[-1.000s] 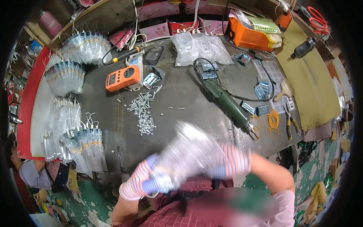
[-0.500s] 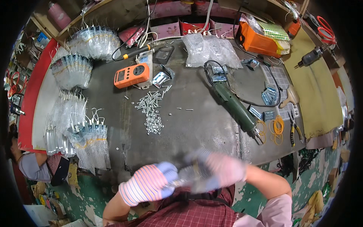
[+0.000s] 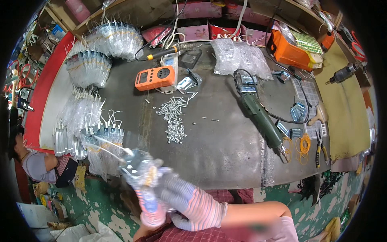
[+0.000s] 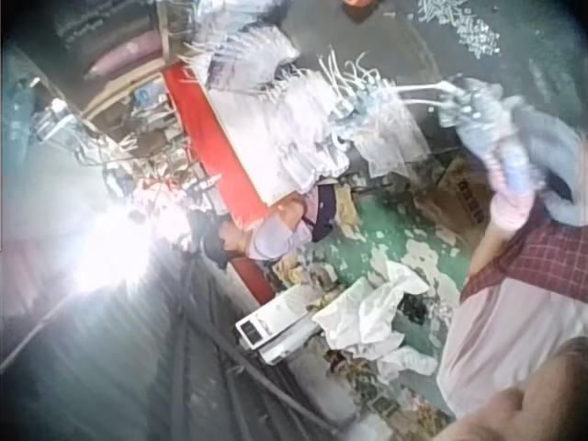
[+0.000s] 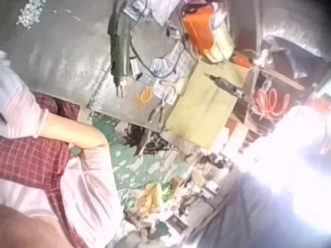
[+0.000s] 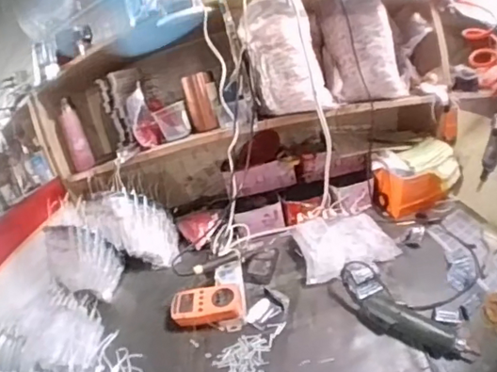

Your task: Assembling electronic lighting fixtures by attaching brackets and wires using an electric screwdriver.

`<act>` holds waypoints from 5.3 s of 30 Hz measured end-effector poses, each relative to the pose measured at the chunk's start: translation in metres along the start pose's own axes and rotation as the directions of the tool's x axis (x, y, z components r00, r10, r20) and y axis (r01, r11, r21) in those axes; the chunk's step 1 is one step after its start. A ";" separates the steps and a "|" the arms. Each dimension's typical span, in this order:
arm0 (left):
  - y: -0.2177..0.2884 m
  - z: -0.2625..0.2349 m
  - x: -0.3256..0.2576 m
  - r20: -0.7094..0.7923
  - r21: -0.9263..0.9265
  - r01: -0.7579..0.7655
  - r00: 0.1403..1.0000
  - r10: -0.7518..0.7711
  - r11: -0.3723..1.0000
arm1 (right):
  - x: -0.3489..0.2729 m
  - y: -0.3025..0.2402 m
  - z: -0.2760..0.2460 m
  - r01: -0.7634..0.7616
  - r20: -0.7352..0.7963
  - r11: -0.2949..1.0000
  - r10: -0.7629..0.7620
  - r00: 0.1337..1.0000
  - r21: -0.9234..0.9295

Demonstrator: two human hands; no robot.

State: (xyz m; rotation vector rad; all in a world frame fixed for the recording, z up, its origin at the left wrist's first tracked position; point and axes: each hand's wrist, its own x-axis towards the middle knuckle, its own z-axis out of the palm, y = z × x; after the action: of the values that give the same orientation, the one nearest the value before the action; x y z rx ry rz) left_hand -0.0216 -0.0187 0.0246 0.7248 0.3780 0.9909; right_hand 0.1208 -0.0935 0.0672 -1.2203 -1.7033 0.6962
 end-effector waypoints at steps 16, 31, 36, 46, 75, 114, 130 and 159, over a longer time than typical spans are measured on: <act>0.162 -0.111 0.085 0.295 0.955 -0.289 0.881 0.371 -0.072 | -0.032 0.066 0.000 -0.047 -0.197 0.954 -0.013 0.980 -0.297; 0.144 -0.109 0.068 0.278 0.959 -0.208 0.833 0.478 -0.195 | -0.035 0.074 0.004 -0.089 -0.208 0.929 0.014 0.978 -0.359; 0.135 -0.102 0.070 0.402 0.874 -0.151 0.758 0.514 -0.461 | -0.037 0.077 0.004 -0.092 -0.221 0.938 0.017 0.975 -0.334; 0.098 -0.086 0.075 0.636 0.340 0.211 0.667 0.389 -0.917 | -0.038 0.081 0.009 -0.033 -0.278 0.945 -0.062 0.959 -0.325; -0.047 -0.037 0.023 0.334 0.913 -0.378 0.907 0.256 0.150 | -0.009 0.080 -0.128 -0.363 -0.337 0.929 0.321 0.885 -0.069; -0.090 0.068 0.053 0.079 0.402 0.092 0.988 -0.135 0.911 | -0.065 0.062 -0.028 -0.315 -0.649 0.941 0.167 0.743 -0.119; -0.044 0.034 0.021 0.111 -0.218 0.747 0.658 -0.744 0.628 | -0.107 0.114 -0.239 -0.822 -0.872 0.494 0.222 0.436 -0.285; -0.030 0.031 0.027 0.054 0.076 0.742 0.664 -0.746 0.666 | -0.021 0.071 -0.054 -0.255 -0.455 0.850 0.021 0.890 -0.460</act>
State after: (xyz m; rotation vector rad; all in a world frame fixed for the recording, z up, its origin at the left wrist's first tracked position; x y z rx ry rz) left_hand 0.0289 -0.0179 0.0265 0.5630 0.5705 0.1588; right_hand 0.2017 -0.0911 0.0249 -1.7361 -1.4578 0.0141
